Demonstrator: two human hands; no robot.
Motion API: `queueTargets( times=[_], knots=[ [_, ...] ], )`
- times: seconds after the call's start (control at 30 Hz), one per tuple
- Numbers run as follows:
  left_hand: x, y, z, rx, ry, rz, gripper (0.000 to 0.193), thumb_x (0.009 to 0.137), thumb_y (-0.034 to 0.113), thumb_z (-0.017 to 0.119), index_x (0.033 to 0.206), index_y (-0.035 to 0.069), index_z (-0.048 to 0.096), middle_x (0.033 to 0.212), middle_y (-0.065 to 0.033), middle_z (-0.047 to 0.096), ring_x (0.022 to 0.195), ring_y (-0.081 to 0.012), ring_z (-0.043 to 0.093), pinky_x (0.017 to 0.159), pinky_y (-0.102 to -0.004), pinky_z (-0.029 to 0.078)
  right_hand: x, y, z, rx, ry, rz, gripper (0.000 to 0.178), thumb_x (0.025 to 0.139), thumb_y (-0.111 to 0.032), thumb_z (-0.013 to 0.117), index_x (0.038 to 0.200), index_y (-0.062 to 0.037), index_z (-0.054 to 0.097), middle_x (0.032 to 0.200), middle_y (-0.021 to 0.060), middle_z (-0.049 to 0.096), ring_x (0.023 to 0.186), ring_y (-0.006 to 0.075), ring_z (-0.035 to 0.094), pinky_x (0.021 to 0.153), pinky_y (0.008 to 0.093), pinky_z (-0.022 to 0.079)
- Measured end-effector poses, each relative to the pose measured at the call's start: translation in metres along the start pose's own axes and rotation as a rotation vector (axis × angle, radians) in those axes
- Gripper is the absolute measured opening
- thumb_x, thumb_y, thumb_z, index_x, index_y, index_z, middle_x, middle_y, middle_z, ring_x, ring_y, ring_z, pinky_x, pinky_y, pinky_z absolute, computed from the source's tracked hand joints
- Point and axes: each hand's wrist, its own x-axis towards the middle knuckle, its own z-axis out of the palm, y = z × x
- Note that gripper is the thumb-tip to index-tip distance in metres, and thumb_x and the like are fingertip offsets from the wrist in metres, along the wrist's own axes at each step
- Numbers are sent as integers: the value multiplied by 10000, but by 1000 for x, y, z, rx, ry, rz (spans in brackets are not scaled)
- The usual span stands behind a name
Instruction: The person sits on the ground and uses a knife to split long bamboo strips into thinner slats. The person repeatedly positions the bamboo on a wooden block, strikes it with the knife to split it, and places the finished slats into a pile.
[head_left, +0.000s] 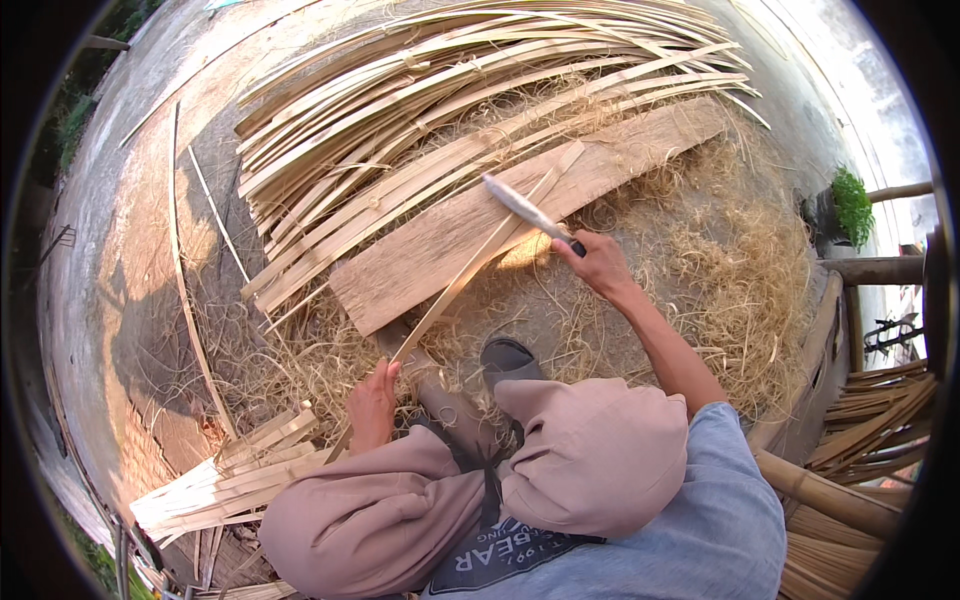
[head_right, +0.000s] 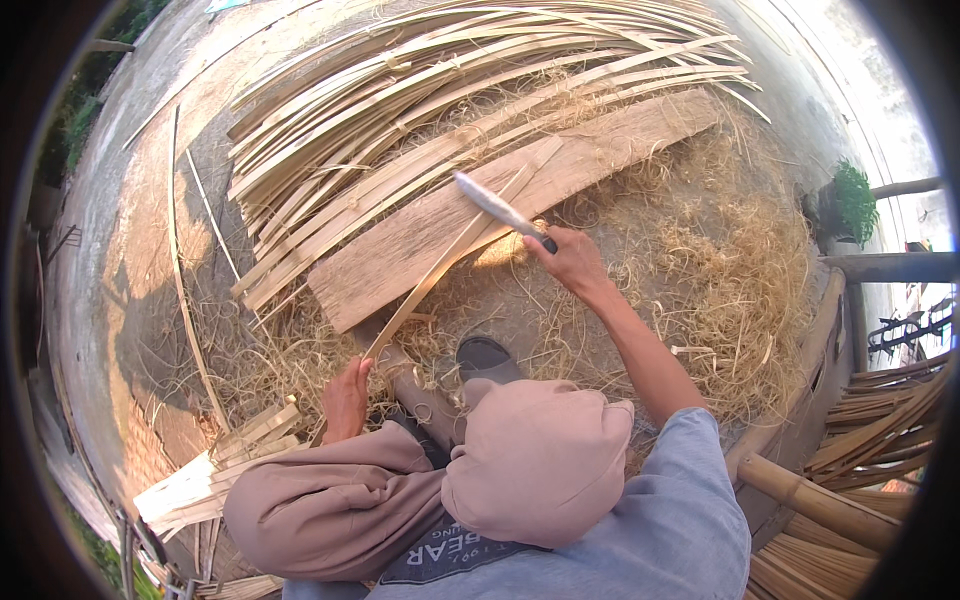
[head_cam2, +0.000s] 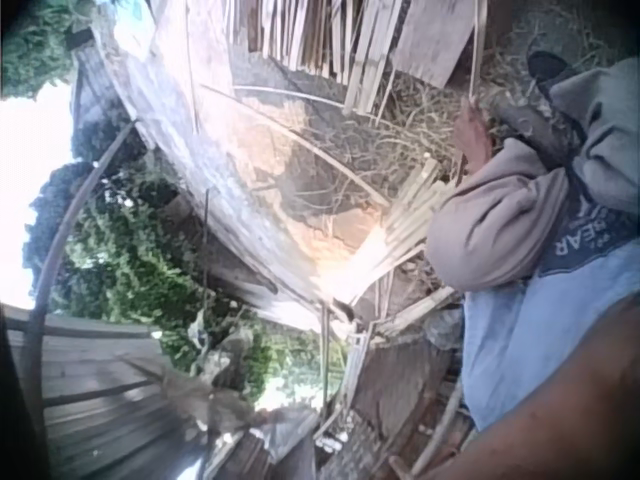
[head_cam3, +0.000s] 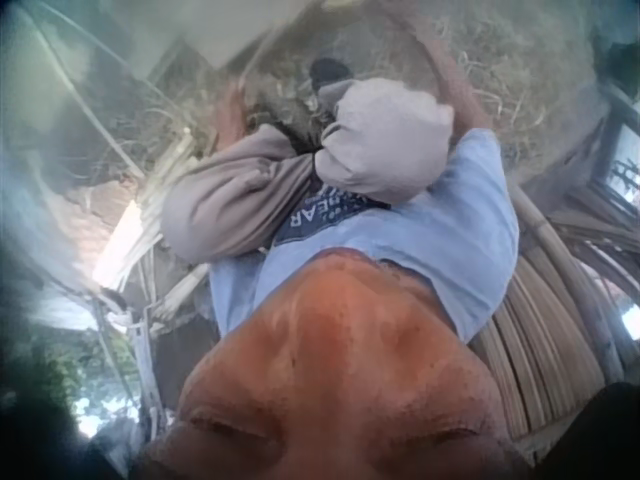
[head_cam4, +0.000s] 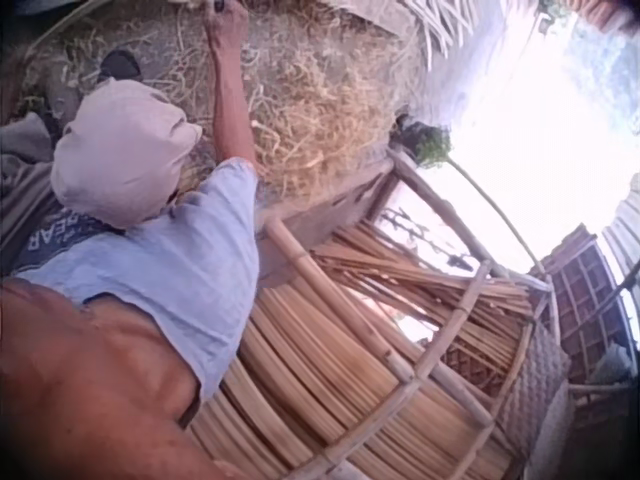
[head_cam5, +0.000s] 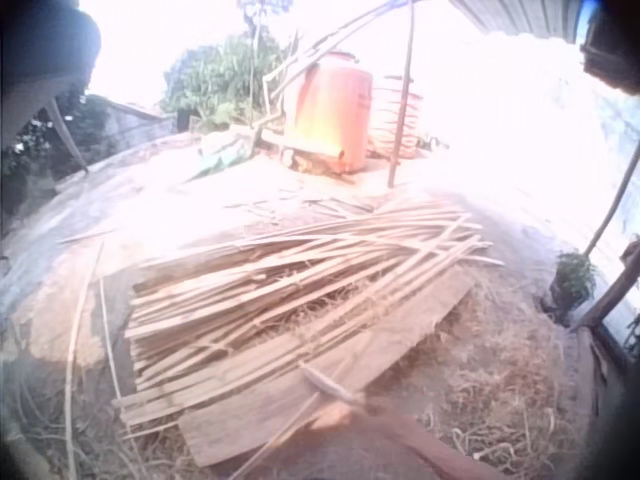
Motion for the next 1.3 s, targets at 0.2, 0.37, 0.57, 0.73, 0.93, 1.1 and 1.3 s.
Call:
queueTargets(
  times=[0.2,0.37,0.57,0.73,0.93,1.1,1.3],
  knots=[
    [1,-19,-6,-357,-301,-22,366,1078,438,507,1203,142,683,654,-157,642,612,-379,646,622,-484,500,70,103,-70,-16,301,250,743,992,-661,530,698,19,594,575,151,572,531,264,581,523,443,433],
    [38,44,-9,-577,-118,42,302,1003,324,669,1248,156,726,791,-151,681,691,-316,660,679,-417,515,18,35,2,135,191,251,695,991,-590,581,730,53,616,601,221,566,585,343,591,595,466,450],
    [47,45,4,-231,-31,74,398,958,350,721,1334,219,704,875,-160,693,796,-351,677,708,-421,527,-88,-69,76,259,-141,-132,543,968,-560,648,941,-18,662,805,181,656,671,340,654,613,457,508],
    [48,43,2,-324,-8,83,387,970,387,700,1328,240,709,971,-176,747,869,-386,703,738,-444,532,-53,-13,41,93,-70,-16,633,958,-649,600,818,-32,604,723,134,618,627,281,634,563,441,477],
    [45,47,0,-278,-49,51,370,998,422,647,1333,273,702,932,-198,741,846,-408,707,735,-465,531,37,77,-49,61,306,372,686,999,-618,556,692,-8,620,566,132,563,534,265,554,529,437,439],
    [48,50,-10,-271,-119,6,396,1040,469,560,1343,252,695,990,-193,742,881,-391,723,771,-436,547,-58,-46,45,204,-117,-71,570,985,-575,619,819,-30,632,680,101,598,587,241,587,525,422,462],
    [47,39,-11,-329,-184,-46,434,1065,502,490,1345,241,694,862,-207,704,831,-399,699,757,-453,529,-29,-16,35,112,95,-51,583,958,-584,656,774,-33,600,683,105,583,577,277,569,527,446,443]
  ],
)
